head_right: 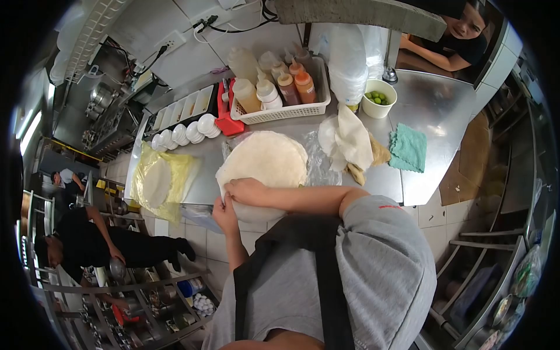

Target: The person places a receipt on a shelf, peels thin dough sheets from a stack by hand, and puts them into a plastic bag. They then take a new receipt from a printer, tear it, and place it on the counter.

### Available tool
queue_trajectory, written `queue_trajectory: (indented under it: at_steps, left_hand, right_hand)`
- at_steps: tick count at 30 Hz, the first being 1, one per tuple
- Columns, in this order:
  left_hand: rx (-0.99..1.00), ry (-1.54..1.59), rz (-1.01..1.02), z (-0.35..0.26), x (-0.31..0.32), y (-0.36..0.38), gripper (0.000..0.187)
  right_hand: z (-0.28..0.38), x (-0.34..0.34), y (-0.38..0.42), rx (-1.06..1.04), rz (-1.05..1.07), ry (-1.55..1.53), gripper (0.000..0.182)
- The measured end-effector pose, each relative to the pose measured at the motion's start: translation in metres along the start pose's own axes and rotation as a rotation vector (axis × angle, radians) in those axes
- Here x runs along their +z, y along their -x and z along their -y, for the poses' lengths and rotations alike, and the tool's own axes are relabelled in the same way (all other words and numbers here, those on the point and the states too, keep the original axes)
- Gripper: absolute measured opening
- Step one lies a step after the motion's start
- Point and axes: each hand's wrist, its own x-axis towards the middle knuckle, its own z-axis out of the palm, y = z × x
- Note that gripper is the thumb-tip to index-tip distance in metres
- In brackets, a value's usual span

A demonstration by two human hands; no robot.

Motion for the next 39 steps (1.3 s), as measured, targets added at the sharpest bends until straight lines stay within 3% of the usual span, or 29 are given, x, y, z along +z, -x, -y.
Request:
queue_trajectory:
  at_steps: [3,7,9,12,15,17,26,32,35,37,39]
  left_hand:
    - [0.027,-0.011,-0.003,0.016,-0.001,0.003,0.023]
    - [-0.080,0.033,0.010,0.016,-0.004,0.008,0.023]
    - [-0.005,-0.131,-0.042,0.013,-0.005,0.008,0.023]
    - [0.064,0.064,-0.088,0.009,0.005,-0.007,0.026]
    - [0.020,-0.015,0.001,0.000,0.003,-0.015,0.027]
    - [0.070,-0.072,-0.046,-0.009,0.005,-0.017,0.028]
    - [0.017,-0.166,-0.068,0.003,0.002,-0.008,0.029]
    - [0.146,-0.156,-0.142,-0.024,0.008,-0.017,0.025]
    - [0.147,-0.282,-0.032,-0.021,0.010,-0.023,0.024]
    - [0.016,-0.417,0.039,-0.029,0.007,-0.019,0.024]
    - [0.039,-0.318,0.074,-0.023,0.002,-0.019,0.024]
  right_hand:
    - [-0.006,0.006,-0.003,0.001,0.106,-0.050,0.016]
    - [-0.007,-0.004,-0.002,0.108,0.045,-0.047,0.015]
    - [0.000,-0.006,0.002,0.122,-0.002,-0.120,0.015]
    - [0.003,-0.006,0.003,0.068,0.079,-0.083,0.015]
    - [0.007,-0.005,0.001,0.004,0.024,-0.054,0.016]
    - [0.011,-0.011,-0.006,0.205,0.060,-0.105,0.017]
    - [-0.002,-0.015,-0.012,0.207,0.106,-0.120,0.017]
    - [0.002,-0.006,-0.009,0.115,0.119,-0.045,0.018]
    - [-0.004,-0.002,-0.010,0.126,0.033,-0.062,0.017]
    - [-0.002,-0.004,-0.013,0.141,0.035,-0.060,0.017]
    - [-0.004,-0.004,-0.017,0.157,0.034,-0.059,0.017]
